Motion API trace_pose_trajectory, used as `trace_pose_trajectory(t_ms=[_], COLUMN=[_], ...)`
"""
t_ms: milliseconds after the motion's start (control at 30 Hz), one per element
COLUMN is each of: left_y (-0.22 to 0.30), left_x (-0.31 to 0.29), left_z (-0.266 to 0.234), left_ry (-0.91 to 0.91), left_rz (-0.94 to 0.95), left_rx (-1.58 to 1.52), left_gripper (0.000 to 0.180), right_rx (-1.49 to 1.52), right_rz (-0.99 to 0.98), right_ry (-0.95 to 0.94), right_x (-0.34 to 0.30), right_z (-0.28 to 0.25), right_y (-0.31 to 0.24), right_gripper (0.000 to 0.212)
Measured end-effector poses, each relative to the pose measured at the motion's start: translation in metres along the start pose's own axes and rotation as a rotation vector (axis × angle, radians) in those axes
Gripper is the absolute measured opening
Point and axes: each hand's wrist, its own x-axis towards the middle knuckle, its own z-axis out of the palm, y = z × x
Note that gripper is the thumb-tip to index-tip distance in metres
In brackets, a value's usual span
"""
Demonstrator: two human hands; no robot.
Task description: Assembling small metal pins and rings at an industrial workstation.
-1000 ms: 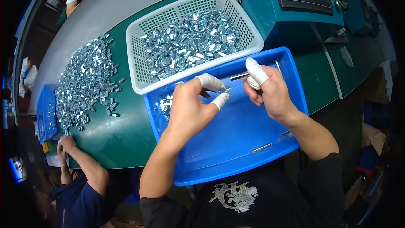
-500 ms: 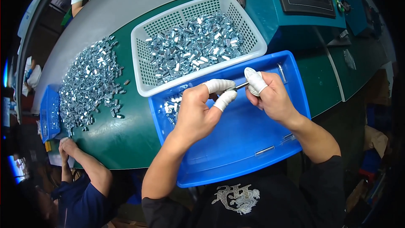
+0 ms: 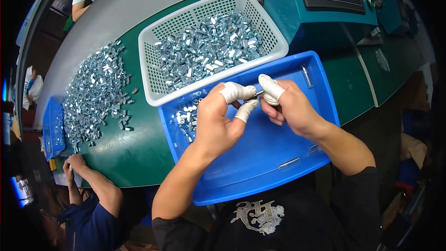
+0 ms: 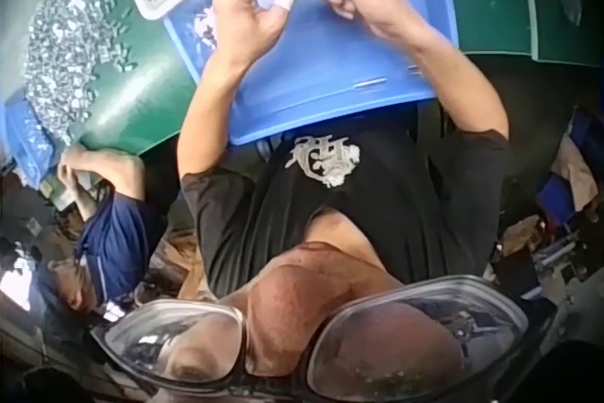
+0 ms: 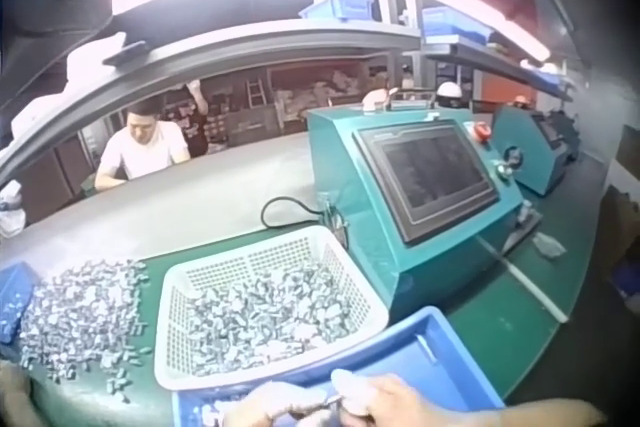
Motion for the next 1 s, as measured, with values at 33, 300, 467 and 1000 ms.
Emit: trace_pose_trajectory(t_ms=[33, 300, 467, 1000], left_y=[-0.002, 0.008, 0.01, 0.01], left_x=[0.003, 0.004, 0.003, 0.0], left_z=[0.0, 0.0, -0.004, -0.023], left_ry=[0.027, 0.065, 0.055, 0.124], left_rz=[0.172, 0.245, 0.214, -0.199], left_rx=[0.122, 0.08, 0.069, 0.8], left_gripper=[0.024, 0.024, 0.02, 0.016], right_rx=[0.18, 0.418, 0.426, 0.293], right_rz=[0.174, 0.345, 0.337, 0.127], right_ry=[-0.044, -0.355, -0.38, -0.025], right_x=[0.002, 0.007, 0.007, 0.005], right_z=[-0.001, -0.011, -0.009, -0.01], right_y=[-0.003, 0.002, 0.003, 0.0], right_gripper=[0.041, 0.039, 0.037, 0.049])
